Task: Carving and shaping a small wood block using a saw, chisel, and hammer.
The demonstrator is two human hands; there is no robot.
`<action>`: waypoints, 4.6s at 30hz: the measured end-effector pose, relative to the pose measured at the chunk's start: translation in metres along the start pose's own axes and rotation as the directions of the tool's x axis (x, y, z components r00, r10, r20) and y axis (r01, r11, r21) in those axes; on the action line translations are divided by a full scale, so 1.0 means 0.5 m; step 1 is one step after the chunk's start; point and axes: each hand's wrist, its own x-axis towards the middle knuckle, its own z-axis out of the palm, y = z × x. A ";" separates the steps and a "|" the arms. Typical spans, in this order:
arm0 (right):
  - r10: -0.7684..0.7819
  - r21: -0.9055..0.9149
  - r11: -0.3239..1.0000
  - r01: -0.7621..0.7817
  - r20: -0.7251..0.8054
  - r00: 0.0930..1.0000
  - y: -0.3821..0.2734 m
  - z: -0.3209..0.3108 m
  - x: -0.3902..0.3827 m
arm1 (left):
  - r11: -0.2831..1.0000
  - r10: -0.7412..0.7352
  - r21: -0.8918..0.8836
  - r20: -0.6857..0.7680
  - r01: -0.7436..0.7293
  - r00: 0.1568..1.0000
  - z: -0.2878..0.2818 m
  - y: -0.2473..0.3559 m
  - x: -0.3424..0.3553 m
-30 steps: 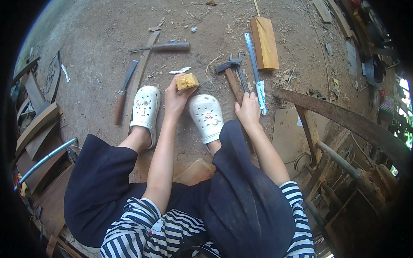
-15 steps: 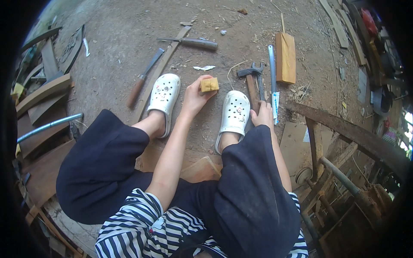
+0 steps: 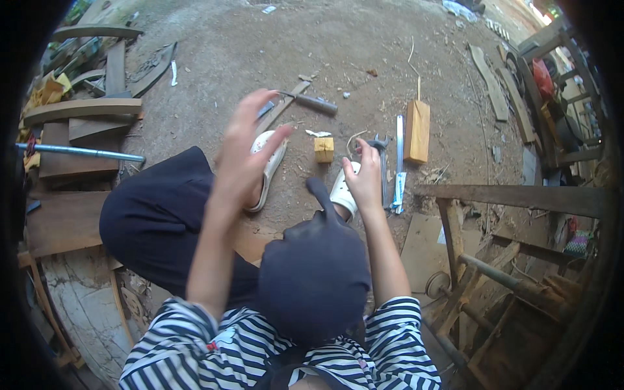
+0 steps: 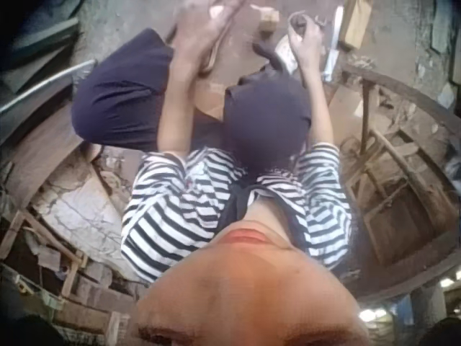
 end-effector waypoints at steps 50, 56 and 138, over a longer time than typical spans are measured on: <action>0.374 0.086 0.921 -0.381 0.086 0.923 0.099 0.132 -0.056 | 0.629 -0.095 -0.771 -0.199 -0.097 0.975 -0.034 -0.138 0.167; -0.099 0.232 0.969 0.082 0.064 0.993 0.078 0.118 0.057 | 0.553 0.170 -0.831 0.047 -0.056 0.984 0.008 -0.058 0.181; -0.051 0.241 0.970 0.013 0.151 0.987 0.112 0.173 0.048 | 0.682 0.322 -0.731 0.270 -0.025 0.907 0.085 -0.009 0.133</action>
